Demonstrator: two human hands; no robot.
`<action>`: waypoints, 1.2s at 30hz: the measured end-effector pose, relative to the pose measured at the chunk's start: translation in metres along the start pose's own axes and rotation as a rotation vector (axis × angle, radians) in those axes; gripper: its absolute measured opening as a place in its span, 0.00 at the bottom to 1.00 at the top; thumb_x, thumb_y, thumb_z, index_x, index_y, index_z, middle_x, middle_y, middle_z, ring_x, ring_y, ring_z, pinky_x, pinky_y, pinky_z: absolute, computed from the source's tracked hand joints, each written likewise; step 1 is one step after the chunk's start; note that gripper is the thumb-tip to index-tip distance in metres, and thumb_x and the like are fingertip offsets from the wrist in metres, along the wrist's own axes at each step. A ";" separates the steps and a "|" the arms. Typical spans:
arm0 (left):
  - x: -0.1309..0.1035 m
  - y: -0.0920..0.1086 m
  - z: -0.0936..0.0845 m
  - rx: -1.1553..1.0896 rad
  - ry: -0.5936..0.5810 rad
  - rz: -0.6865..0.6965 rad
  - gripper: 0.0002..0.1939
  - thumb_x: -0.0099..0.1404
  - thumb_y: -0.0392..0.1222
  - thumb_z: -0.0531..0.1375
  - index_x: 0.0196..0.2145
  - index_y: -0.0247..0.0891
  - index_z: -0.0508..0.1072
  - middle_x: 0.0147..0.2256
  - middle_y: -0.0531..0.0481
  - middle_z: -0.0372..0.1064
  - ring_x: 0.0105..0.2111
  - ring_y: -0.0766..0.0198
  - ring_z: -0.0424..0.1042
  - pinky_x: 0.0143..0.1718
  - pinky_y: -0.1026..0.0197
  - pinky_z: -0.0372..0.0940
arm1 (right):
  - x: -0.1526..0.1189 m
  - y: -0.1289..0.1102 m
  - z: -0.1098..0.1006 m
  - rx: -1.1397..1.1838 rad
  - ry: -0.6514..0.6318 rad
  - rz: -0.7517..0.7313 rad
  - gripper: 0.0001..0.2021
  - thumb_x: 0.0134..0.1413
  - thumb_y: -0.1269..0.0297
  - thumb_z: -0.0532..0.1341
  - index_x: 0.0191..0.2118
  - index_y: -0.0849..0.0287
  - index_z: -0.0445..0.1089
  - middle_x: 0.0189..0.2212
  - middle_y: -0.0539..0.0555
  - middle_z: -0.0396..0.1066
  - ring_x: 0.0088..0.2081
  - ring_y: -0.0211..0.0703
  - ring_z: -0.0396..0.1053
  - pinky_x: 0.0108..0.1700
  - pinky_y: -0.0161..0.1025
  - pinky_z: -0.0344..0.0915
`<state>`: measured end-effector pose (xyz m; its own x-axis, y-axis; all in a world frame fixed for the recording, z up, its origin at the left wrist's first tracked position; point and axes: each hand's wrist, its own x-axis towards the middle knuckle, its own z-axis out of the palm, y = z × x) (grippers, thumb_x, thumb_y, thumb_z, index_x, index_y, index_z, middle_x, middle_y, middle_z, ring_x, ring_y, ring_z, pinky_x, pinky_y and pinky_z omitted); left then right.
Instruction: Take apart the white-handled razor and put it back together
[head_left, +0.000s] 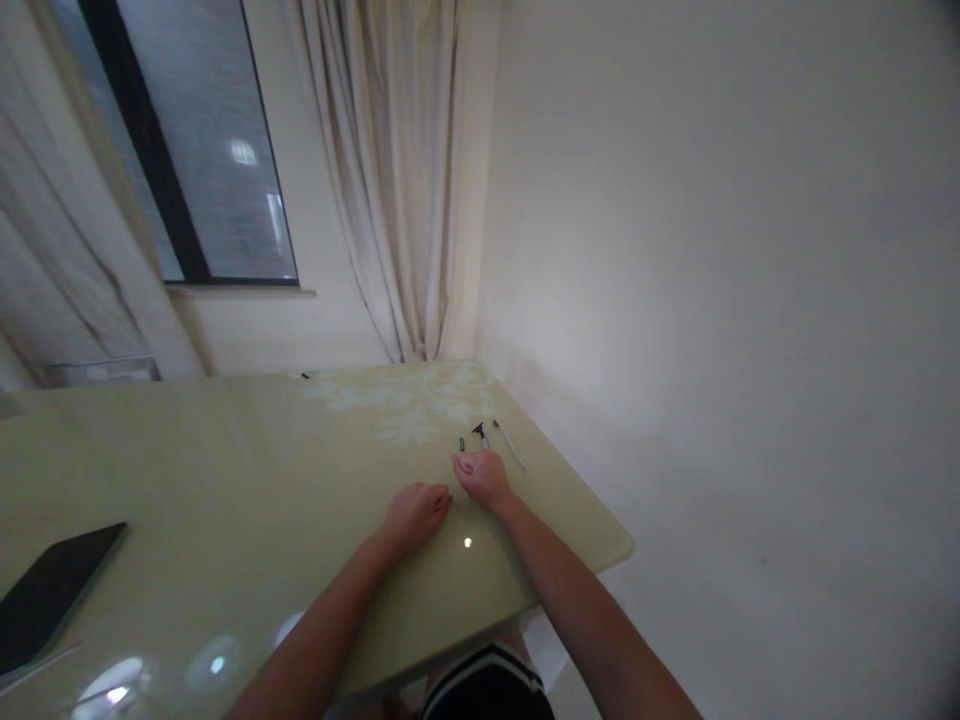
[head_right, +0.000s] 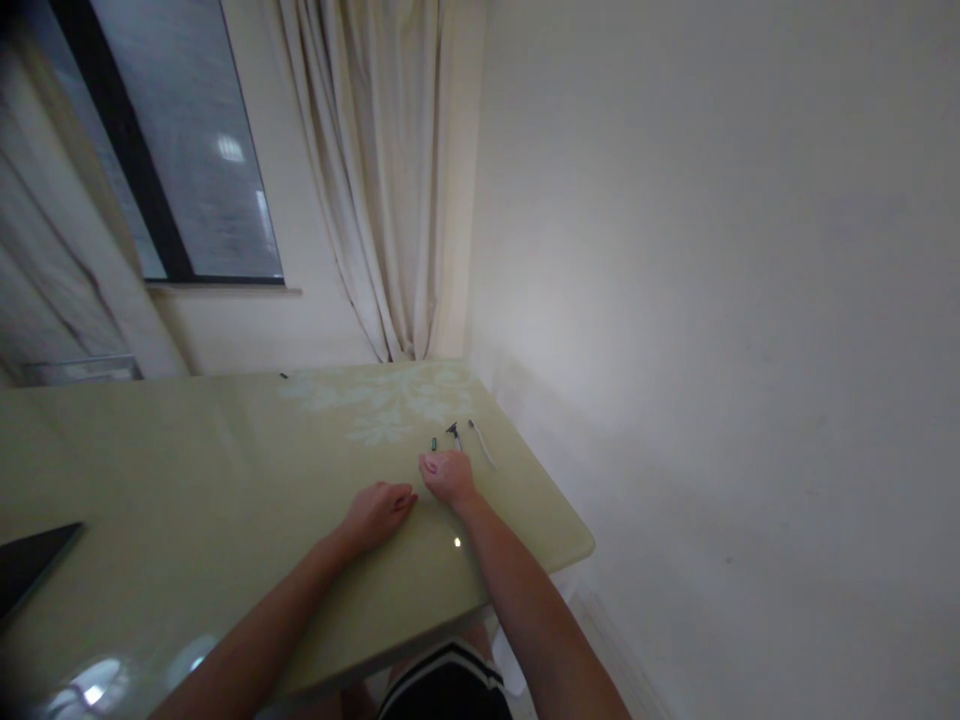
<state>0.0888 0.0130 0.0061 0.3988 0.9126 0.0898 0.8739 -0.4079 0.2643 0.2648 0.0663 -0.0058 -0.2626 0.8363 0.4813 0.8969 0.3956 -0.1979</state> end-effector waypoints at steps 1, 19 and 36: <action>0.000 0.000 0.000 -0.004 0.005 -0.002 0.17 0.73 0.47 0.51 0.29 0.41 0.73 0.31 0.46 0.76 0.33 0.58 0.74 0.32 0.59 0.53 | 0.000 0.000 -0.001 0.007 -0.006 0.008 0.22 0.67 0.60 0.57 0.19 0.56 0.67 0.17 0.49 0.62 0.23 0.39 0.58 0.30 0.37 0.51; 0.012 -0.012 0.005 -0.038 0.174 -0.071 0.20 0.73 0.34 0.47 0.53 0.43 0.75 0.54 0.43 0.73 0.55 0.53 0.68 0.55 0.51 0.55 | 0.008 0.012 -0.004 0.182 0.279 0.479 0.10 0.66 0.61 0.55 0.36 0.57 0.71 0.30 0.52 0.72 0.31 0.41 0.66 0.32 0.35 0.52; 0.083 -0.019 -0.001 -0.096 0.106 -0.225 0.18 0.69 0.44 0.53 0.52 0.46 0.76 0.60 0.41 0.68 0.59 0.43 0.64 0.55 0.41 0.59 | 0.003 0.021 0.015 0.159 0.177 0.433 0.06 0.60 0.68 0.59 0.38 0.57 0.74 0.42 0.62 0.72 0.45 0.52 0.69 0.49 0.43 0.64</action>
<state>0.1051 0.0961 0.0097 0.1622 0.9798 0.1171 0.9049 -0.1950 0.3784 0.2769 0.0831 -0.0212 0.1996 0.8645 0.4613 0.8414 0.0901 -0.5329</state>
